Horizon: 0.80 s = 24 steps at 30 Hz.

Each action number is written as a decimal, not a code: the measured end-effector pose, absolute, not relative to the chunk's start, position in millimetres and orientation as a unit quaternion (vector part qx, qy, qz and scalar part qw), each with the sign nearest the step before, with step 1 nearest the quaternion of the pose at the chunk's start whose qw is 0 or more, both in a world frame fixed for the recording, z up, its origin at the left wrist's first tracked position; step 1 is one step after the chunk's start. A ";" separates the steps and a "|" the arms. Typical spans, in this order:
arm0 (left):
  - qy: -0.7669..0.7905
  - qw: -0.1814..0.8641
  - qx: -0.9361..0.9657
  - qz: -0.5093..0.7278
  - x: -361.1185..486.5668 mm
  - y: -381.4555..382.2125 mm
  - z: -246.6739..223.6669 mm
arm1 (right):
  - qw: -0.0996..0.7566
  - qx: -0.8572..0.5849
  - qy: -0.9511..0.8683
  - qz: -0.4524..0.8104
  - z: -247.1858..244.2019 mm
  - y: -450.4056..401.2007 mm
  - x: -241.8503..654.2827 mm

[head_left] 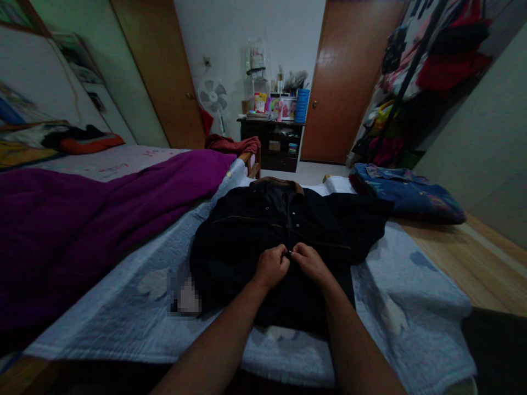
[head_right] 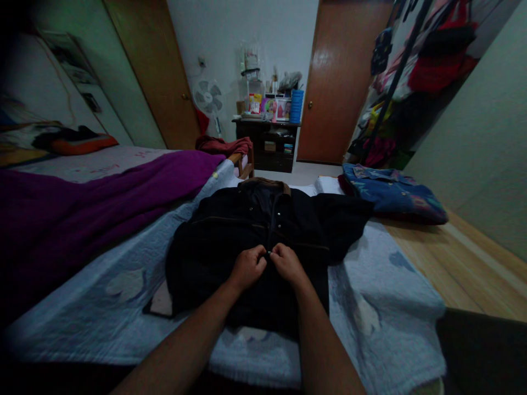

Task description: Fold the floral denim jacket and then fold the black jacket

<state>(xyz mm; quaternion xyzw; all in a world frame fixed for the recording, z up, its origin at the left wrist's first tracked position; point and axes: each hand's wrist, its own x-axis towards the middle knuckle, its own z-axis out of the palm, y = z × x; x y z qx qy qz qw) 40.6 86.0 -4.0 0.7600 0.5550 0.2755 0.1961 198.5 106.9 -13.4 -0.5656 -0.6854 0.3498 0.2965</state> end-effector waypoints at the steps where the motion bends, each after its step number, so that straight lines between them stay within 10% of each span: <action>1: 0.554 0.198 0.761 0.271 40.3 85.9 -3.5 | 0.288 -0.569 -0.690 0.343 -12.1 106.4 198.5; 24: 0.484 0.389 0.728 0.291 27.3 98.7 -5.1 | 0.228 -0.569 -0.727 0.308 -4.8 107.5 196.5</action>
